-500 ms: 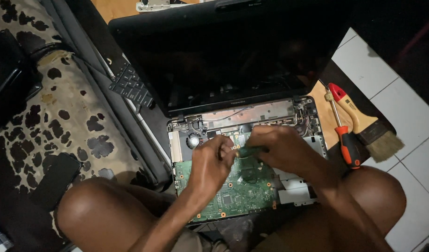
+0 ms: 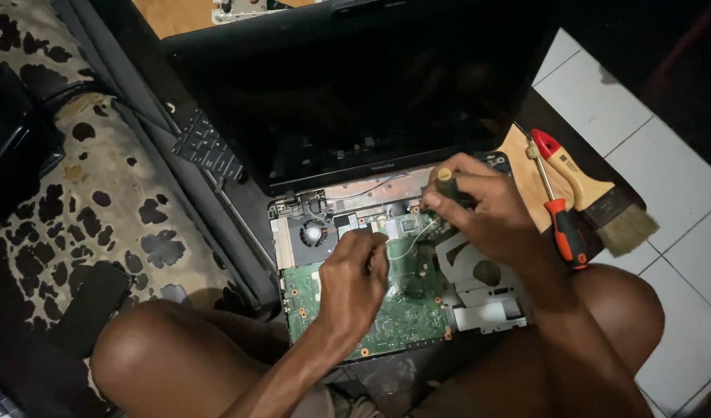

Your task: Securing a motherboard into a laptop chassis using a screwdriver and screws.

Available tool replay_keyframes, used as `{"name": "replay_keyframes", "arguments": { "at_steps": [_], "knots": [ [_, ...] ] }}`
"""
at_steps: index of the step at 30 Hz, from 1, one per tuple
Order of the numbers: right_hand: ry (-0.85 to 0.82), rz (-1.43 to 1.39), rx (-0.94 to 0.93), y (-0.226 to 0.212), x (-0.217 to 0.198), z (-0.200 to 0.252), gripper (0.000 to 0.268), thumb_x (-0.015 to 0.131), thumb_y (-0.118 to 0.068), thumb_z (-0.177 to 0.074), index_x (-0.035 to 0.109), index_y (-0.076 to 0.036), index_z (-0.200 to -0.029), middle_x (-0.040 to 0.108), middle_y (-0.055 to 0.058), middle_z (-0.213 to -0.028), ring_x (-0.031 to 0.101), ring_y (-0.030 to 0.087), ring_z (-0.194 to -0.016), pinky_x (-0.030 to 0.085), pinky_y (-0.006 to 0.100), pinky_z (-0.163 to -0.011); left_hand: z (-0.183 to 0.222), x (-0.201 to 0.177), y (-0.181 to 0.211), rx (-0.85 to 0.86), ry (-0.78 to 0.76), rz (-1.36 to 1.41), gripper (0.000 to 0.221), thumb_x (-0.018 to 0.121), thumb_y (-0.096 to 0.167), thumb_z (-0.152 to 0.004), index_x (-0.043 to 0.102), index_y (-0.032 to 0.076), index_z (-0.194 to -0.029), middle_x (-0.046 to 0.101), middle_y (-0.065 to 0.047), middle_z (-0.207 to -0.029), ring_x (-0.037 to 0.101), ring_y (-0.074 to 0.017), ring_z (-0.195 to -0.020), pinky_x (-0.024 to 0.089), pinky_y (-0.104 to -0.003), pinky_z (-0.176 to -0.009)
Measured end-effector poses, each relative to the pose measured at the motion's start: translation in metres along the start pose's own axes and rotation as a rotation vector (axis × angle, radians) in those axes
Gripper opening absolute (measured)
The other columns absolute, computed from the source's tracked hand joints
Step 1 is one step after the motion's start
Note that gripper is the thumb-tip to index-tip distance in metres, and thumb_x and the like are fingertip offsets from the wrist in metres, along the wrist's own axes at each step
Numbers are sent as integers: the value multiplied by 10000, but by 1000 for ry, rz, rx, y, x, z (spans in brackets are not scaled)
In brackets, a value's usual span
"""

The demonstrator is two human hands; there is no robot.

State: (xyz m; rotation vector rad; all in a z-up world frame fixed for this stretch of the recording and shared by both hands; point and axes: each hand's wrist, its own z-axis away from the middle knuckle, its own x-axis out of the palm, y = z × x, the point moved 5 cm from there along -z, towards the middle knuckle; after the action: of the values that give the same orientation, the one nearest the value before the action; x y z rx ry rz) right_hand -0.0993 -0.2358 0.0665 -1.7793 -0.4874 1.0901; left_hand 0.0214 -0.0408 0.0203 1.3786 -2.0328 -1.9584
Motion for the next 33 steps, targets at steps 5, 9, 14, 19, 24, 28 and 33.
{"name": "replay_keyframes", "arguments": {
  "at_steps": [5, 9, 14, 19, 24, 28, 33],
  "knots": [
    [58, 43, -43, 2, 0, 3, 168, 814, -207, -1070, 887, -77, -992, 776, 97, -1098, 809, 313, -1044, 638, 477, -943, -2, 5, -14, -21, 14, 12, 141, 742, -35, -1008, 823, 8, -1115, 790, -163, -882, 796, -306, -702, 641, -370, -569],
    [75, 64, -65, -2, 3, 2, 165, 840, -243, -1052, 895, -88, -1048, 782, 97, -1109, 807, 334, -1068, 615, 490, -973, -5, 3, -14, -16, 29, 3, 98, 789, -25, -959, 826, 40, -1022, 770, -128, -838, 785, -288, -680, 615, -348, -547],
    [93, 67, -108, -8, -1, 2, 161, 801, -181, -1080, 857, -50, -1005, 764, 123, -1040, 799, 363, -956, 604, 493, -891, -8, 1, -11, -55, 0, 31, 89, 800, -36, -943, 840, 14, -1005, 784, -154, -835, 783, -287, -676, 610, -344, -552],
    [140, 45, -158, -10, -2, 4, 154, 825, -192, -1062, 849, -68, -974, 723, 104, -973, 765, 301, -854, 596, 450, -830, -8, 3, -14, -58, -16, 22, 82, 806, -33, -947, 854, 22, -985, 787, -134, -833, 776, -257, -679, 607, -344, -549],
    [148, -89, -136, -6, -6, 4, 145, 753, -131, -1099, 854, -62, -1021, 709, 95, -865, 687, 236, -758, 562, 404, -776, -7, 5, -14, -54, -37, 6, 84, 788, -47, -959, 855, -8, -993, 792, -162, -844, 778, -272, -701, 612, -336, -574],
    [107, -127, -173, -38, 0, 3, 188, 765, -171, -1083, 863, -52, -975, 715, 101, -743, 657, 227, -638, 542, 368, -701, -12, -1, -2, -17, -27, 6, 76, 797, -49, -946, 846, 7, -964, 763, -162, -812, 764, -329, -683, 590, -377, -556],
    [81, -135, -154, -34, 6, 0, 179, 776, -161, -1069, 865, -44, -967, 724, 101, -724, 649, 204, -606, 533, 373, -657, -10, 0, -10, -72, -40, 18, 77, 824, -17, -933, 851, 36, -983, 774, -126, -809, 771, -272, -696, 602, -364, -583]
  ]
}}
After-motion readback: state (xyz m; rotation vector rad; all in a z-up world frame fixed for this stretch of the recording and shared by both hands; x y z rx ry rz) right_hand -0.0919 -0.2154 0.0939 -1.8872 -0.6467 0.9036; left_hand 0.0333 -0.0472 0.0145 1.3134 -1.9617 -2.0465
